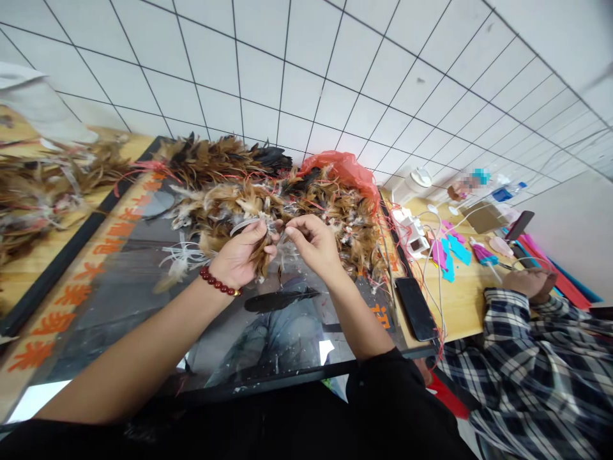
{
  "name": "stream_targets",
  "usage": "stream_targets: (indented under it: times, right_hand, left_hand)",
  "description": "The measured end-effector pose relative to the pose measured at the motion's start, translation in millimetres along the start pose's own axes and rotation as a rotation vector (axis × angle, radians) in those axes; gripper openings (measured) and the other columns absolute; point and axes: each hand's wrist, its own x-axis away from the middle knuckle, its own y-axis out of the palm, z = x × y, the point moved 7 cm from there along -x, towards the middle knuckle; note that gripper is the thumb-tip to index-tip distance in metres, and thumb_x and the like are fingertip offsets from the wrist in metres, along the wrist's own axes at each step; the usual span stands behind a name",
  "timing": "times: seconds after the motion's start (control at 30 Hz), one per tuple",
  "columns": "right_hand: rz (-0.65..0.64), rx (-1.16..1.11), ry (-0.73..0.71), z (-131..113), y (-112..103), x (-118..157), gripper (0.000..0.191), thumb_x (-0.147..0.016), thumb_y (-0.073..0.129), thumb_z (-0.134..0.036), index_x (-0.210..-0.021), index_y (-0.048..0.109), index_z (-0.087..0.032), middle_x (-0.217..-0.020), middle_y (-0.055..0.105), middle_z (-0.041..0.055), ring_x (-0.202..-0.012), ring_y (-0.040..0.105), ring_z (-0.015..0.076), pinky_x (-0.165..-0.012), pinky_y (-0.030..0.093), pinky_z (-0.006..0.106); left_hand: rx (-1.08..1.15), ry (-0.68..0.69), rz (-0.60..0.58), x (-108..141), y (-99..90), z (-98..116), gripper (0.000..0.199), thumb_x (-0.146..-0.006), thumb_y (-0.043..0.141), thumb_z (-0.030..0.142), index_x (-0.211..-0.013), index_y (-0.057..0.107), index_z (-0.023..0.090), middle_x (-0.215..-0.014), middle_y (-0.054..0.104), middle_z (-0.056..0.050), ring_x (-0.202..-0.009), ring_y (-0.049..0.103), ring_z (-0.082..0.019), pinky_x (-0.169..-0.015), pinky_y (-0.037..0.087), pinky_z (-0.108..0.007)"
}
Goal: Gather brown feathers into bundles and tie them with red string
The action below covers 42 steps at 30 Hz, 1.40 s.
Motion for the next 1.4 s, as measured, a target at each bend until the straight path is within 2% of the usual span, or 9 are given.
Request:
stream_targets:
  times: [0.3, 0.4, 0.5, 0.7, 0.83, 0.93, 1.1, 1.17, 1.4]
  right_hand:
    - [-0.116, -0.089, 0.002, 6.6, 16.2, 1.0, 0.023, -0.092, 0.056, -0.031, -0.111, 0.065, -0.022, -0.115, 0.064, 0.0068, -0.101, 0.063, 0.0150, -0.088, 0.051, 0.028]
    - [-0.117, -0.045, -0.060, 2.1, 17.0, 0.2, 0.014, -0.090, 0.058, -0.027, -0.100, 0.066, -0.021, -0.110, 0.066, 0.0071, -0.104, 0.061, 0.0164, -0.096, 0.049, 0.032]
    - [-0.109, -0.060, -0.023, 3.0, 12.3, -0.5, 0.012, -0.090, 0.059, -0.030, -0.087, 0.065, -0.020, -0.098, 0.068, 0.0060, -0.096, 0.063, 0.0166, -0.089, 0.050, 0.031]
    - [-0.078, -0.181, 0.075, 9.9, 0.8, -0.9, 0.019, -0.089, 0.062, -0.037, -0.085, 0.068, -0.020, -0.088, 0.071, 0.0024, -0.078, 0.063, 0.0136, -0.075, 0.050, 0.027]
    - [0.025, -0.124, 0.048, 7.4, -9.4, -1.6, 0.020, -0.086, 0.067, -0.039, -0.080, 0.069, -0.020, -0.079, 0.067, 0.0016, -0.073, 0.060, 0.0142, -0.072, 0.049, 0.028]
    - [0.086, 0.002, -0.026, -4.1, -17.5, -0.6, 0.020, -0.083, 0.071, -0.039, -0.075, 0.069, -0.021, -0.087, 0.066, 0.0043, -0.080, 0.060, 0.0163, -0.074, 0.049, 0.030]
    - [0.052, 0.076, -0.092, -14.8, -18.5, 0.4, 0.021, -0.087, 0.067, -0.038, -0.074, 0.067, -0.022, -0.086, 0.066, 0.0044, -0.081, 0.060, 0.0166, -0.075, 0.049, 0.031]
    - [0.026, 0.103, -0.091, -14.1, -17.0, 0.2, 0.022, -0.088, 0.064, -0.037, -0.073, 0.066, -0.022, -0.080, 0.065, 0.0034, -0.078, 0.060, 0.0162, -0.076, 0.048, 0.031]
    - [0.005, 0.180, -0.093, -17.5, -16.1, 0.9, 0.023, -0.092, 0.056, -0.036, -0.075, 0.060, -0.022, -0.082, 0.065, 0.0040, -0.080, 0.060, 0.0166, -0.078, 0.047, 0.030]
  left_hand:
    - [-0.075, -0.002, -0.016, 4.2, 4.9, -0.4, 0.012, -0.086, 0.060, 0.010, -0.078, 0.064, 0.017, -0.064, 0.064, 0.000, -0.060, 0.065, -0.015, -0.062, 0.058, -0.028]
    - [-0.114, -0.008, -0.051, 4.0, 5.0, -2.4, 0.011, -0.084, 0.062, 0.007, -0.079, 0.065, 0.017, -0.070, 0.066, -0.001, -0.064, 0.066, -0.014, -0.067, 0.058, -0.027]
    - [-0.159, 0.004, -0.071, 2.6, 2.9, -2.3, 0.010, -0.081, 0.064, 0.007, -0.076, 0.066, 0.016, -0.073, 0.068, -0.003, -0.070, 0.067, -0.016, -0.071, 0.058, -0.027]
    - [-0.173, -0.013, -0.163, 2.8, 8.4, -5.5, 0.010, -0.080, 0.064, 0.015, -0.072, 0.069, 0.016, -0.079, 0.072, -0.008, -0.087, 0.069, -0.023, -0.077, 0.058, -0.035]
    - [-0.174, 0.099, -0.161, -0.7, 5.8, -3.4, 0.004, -0.074, 0.071, 0.012, -0.070, 0.071, 0.014, -0.090, 0.074, -0.009, -0.088, 0.067, -0.019, -0.081, 0.055, -0.028]
    - [-0.170, 0.212, -0.119, -3.1, -0.6, 2.3, 0.003, -0.071, 0.076, 0.013, -0.072, 0.073, 0.012, -0.097, 0.075, -0.009, -0.088, 0.066, -0.015, -0.083, 0.053, -0.024]
    - [-0.211, 0.323, -0.166, 1.8, 2.8, 10.9, 0.009, -0.070, 0.080, 0.019, -0.069, 0.073, 0.014, -0.113, 0.073, -0.010, -0.096, 0.065, -0.016, -0.084, 0.050, -0.024]
    - [-0.257, 0.353, -0.168, 5.1, 6.2, 12.5, 0.012, -0.070, 0.081, 0.022, -0.067, 0.072, 0.014, -0.106, 0.074, -0.011, -0.096, 0.065, -0.018, -0.084, 0.050, -0.025]
    - [-0.391, 0.383, 0.023, 6.6, 0.1, 12.0, 0.017, -0.068, 0.082, 0.025, -0.064, 0.070, 0.014, -0.060, 0.063, -0.001, -0.058, 0.055, -0.011, -0.062, 0.045, -0.022]
